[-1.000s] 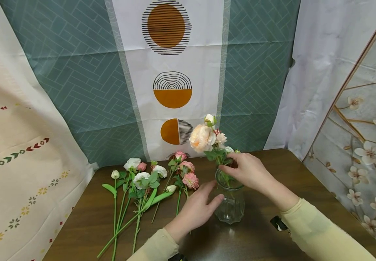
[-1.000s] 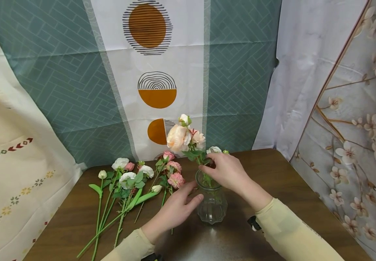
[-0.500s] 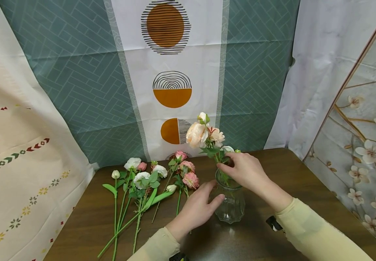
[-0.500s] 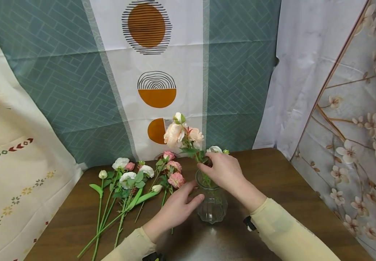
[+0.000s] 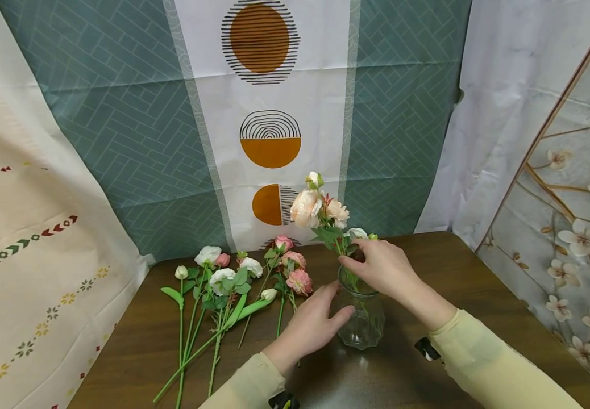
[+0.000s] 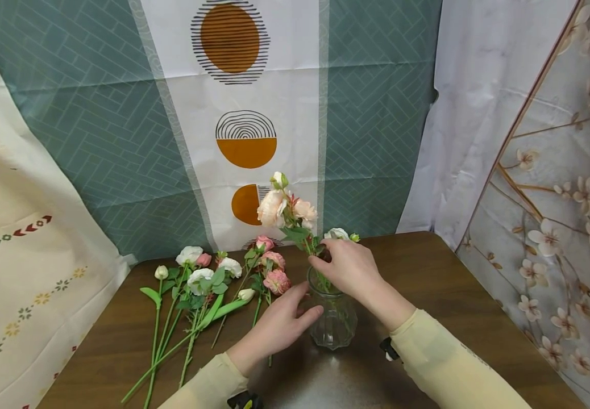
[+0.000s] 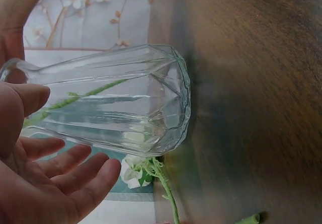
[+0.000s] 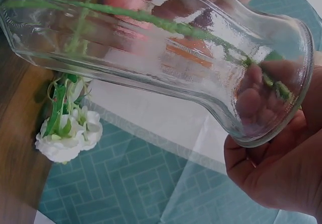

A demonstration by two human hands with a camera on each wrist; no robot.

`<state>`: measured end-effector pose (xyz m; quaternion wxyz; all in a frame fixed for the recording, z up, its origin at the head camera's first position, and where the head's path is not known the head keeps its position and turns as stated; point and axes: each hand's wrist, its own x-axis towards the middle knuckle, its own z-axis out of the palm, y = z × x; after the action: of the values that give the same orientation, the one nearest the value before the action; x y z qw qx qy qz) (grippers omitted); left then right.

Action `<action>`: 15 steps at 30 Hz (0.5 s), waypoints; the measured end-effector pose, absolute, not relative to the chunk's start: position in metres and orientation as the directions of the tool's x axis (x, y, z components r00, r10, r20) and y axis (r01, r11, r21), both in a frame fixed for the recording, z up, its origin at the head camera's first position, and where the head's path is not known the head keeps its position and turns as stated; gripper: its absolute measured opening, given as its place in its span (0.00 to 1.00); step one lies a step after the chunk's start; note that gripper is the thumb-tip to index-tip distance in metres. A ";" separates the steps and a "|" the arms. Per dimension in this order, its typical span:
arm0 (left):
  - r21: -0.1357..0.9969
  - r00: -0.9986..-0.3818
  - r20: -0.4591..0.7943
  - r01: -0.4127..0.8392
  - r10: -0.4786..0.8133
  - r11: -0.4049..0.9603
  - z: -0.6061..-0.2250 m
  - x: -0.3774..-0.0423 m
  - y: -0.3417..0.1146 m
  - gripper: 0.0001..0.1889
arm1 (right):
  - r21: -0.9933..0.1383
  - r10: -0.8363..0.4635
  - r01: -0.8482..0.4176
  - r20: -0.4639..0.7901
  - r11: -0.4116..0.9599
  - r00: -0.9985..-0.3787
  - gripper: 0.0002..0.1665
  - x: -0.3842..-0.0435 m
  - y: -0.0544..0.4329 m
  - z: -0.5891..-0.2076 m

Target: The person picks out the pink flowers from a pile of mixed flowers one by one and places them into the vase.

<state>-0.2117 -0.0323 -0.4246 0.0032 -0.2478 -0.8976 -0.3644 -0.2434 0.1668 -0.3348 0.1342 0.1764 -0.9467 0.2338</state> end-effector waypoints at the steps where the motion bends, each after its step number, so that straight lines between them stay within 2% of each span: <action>1: 0.653 -0.878 0.185 0.446 0.442 0.612 -0.425 -0.212 -0.032 0.34 | -0.395 -0.272 -0.398 0.337 0.828 -0.901 0.13 -0.243 0.167 -0.335; 15: 0.656 -0.882 0.174 0.435 0.438 0.617 -0.423 -0.210 -0.031 0.34 | -0.356 -0.272 -0.396 0.350 0.846 -0.896 0.16 -0.241 0.167 -0.336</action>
<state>-0.2103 -0.0309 -0.4234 -0.0018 -0.2428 -0.8991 -0.3644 -0.2412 0.1666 -0.3357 0.1448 0.1758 -0.9498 0.2144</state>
